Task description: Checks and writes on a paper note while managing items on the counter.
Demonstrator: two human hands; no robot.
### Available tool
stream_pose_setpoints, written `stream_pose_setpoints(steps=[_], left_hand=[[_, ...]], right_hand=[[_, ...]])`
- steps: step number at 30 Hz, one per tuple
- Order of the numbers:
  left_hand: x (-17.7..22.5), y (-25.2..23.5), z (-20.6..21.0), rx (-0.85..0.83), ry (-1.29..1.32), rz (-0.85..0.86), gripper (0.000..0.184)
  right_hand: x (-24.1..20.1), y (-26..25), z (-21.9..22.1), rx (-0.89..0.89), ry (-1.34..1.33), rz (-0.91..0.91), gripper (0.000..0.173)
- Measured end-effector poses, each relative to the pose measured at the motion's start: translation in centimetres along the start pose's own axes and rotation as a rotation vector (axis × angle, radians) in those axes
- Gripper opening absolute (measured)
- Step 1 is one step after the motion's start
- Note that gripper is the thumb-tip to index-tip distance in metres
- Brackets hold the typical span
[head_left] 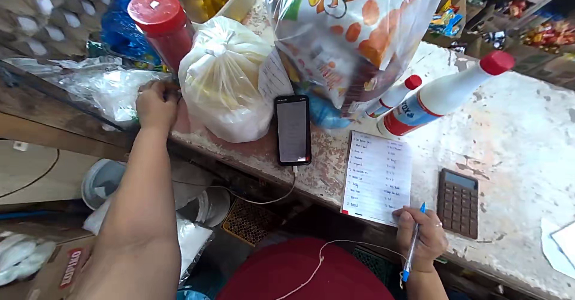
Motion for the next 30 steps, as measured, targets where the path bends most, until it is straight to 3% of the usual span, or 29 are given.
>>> stream_pose_setpoints(steps=[21, 27, 30], left_hand=[[-0.3, -0.1, 0.2, 0.009, 0.012, 0.017, 0.034], [0.5, 0.2, -0.1, -0.017, 0.017, 0.044, 0.036], [0.5, 0.4, 0.1, -0.038, 0.008, 0.026, 0.038]], right_hand=[[0.3, -0.1, -0.1, 0.006, 0.008, 0.035, 0.038], [3.4, -0.4, 0.3, -0.053, -0.34, 0.483, 0.058], [4.4, -0.7, -0.5, -0.036, -0.354, 0.464, 0.059]])
Point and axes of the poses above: each hand's wrist, its own y-axis away from the middle knuckle, its own z-axis out of the palm, x = y × z, the point moved 10 cm from there along -y, towards the middle knuckle, and after that the axes turned 2 degrees about x, right-handed, at the moved point
